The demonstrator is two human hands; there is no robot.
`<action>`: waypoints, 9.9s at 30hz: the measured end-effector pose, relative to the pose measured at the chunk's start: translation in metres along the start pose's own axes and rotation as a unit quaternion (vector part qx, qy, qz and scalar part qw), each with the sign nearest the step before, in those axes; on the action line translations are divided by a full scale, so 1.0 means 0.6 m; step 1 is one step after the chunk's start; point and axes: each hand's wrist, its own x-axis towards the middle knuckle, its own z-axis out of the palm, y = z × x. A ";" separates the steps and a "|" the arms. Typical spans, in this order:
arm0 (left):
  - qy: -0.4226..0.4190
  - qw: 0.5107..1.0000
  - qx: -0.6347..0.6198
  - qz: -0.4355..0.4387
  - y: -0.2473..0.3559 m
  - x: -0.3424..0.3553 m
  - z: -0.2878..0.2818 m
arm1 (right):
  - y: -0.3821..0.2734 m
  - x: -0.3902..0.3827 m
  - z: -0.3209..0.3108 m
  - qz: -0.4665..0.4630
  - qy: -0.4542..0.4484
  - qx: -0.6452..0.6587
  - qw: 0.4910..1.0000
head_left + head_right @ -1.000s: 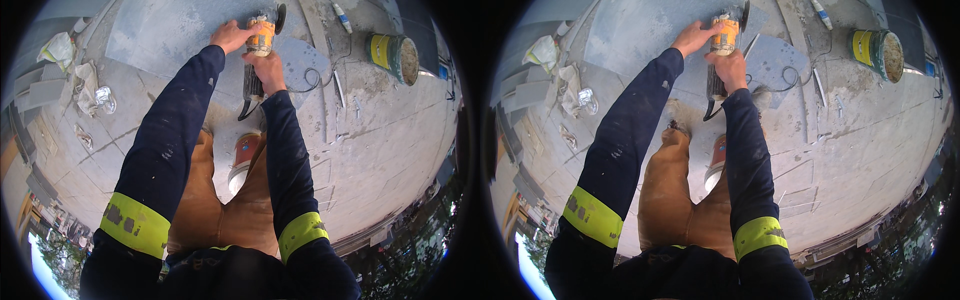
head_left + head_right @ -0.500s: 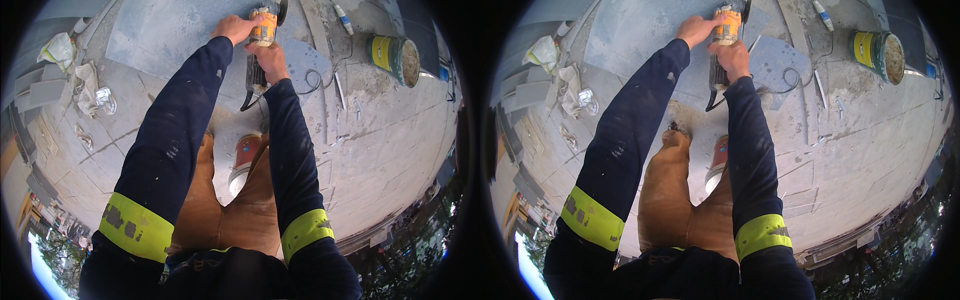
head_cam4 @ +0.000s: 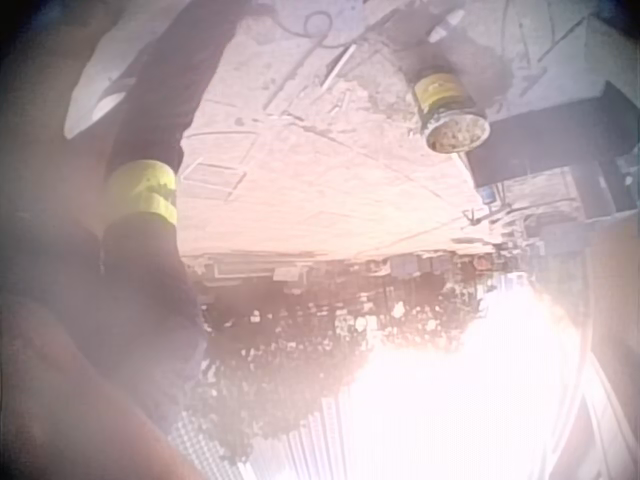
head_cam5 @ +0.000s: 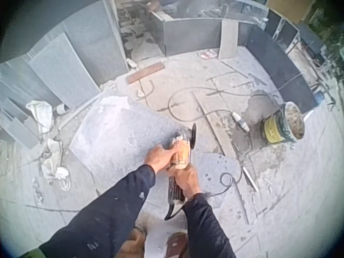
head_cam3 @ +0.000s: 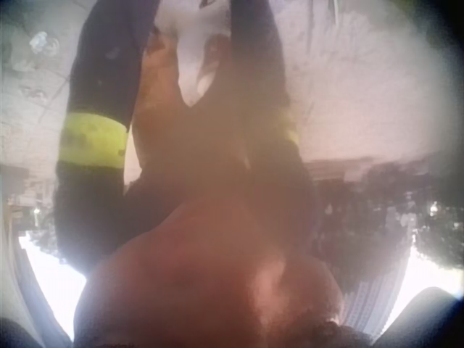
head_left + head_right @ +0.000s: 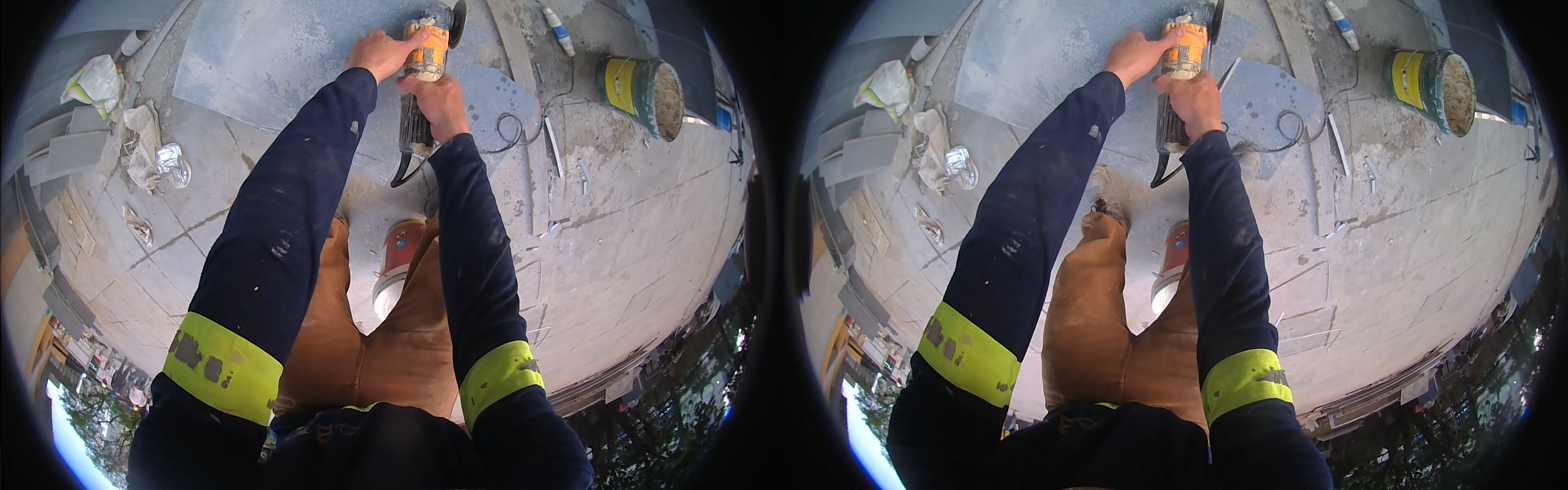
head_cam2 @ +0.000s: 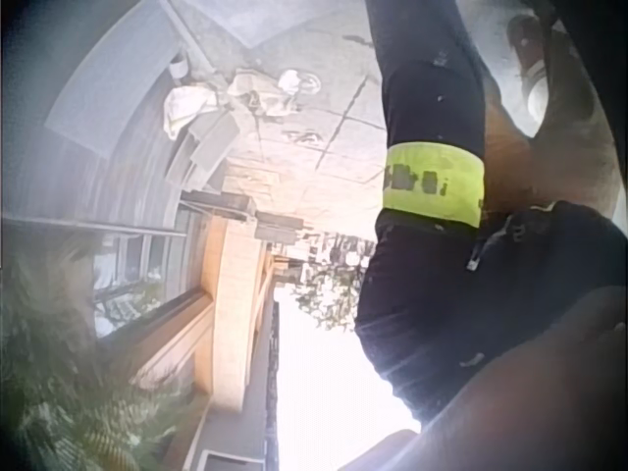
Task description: The person uses an angle grinder to cut a large grey tile on a construction site. They guide the tool along the tile surface, then hand the cut piece to a coworker.
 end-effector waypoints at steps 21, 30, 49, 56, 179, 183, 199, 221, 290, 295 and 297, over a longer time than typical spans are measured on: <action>0.013 0.999 0.032 -0.026 0.008 0.025 0.002 | -0.003 0.030 0.001 -0.006 -0.015 0.004 1.000; 0.014 0.999 0.027 -0.017 0.009 0.016 0.005 | -0.009 0.016 0.001 -0.007 -0.009 0.029 1.000; 0.007 1.000 0.011 0.021 -0.014 -0.023 0.009 | 0.025 -0.017 0.004 0.010 0.015 -0.009 1.000; 0.026 0.998 0.031 0.038 -0.009 0.010 0.006 | 0.008 0.008 0.009 -0.008 -0.001 0.002 1.000; -0.003 0.994 -0.097 -0.041 -0.018 -0.074 0.023 | 0.054 -0.054 0.009 0.018 0.019 -0.011 1.000; -0.015 0.995 -0.082 -0.061 0.001 -0.061 0.010 | 0.040 -0.042 0.008 0.012 0.012 0.018 1.000; -0.018 0.997 -0.068 -0.037 -0.012 -0.058 0.026 | 0.039 -0.055 0.002 0.006 -0.023 0.047 0.999; 0.023 0.993 -0.068 -0.092 0.000 -0.035 0.032 | 0.024 -0.038 0.003 -0.017 -0.042 0.077 0.996; -0.042 0.991 -0.124 -0.017 -0.010 -0.070 0.033 | 0.051 -0.074 -0.001 0.008 -0.031 0.040 0.999; -0.015 0.995 -0.098 -0.022 -0.004 -0.050 0.041 | 0.038 -0.054 0.000 -0.010 -0.039 0.069 0.997; -0.007 0.995 -0.092 -0.042 0.002 -0.047 0.043 | 0.036 -0.048 -0.001 -0.003 -0.039 0.073 0.997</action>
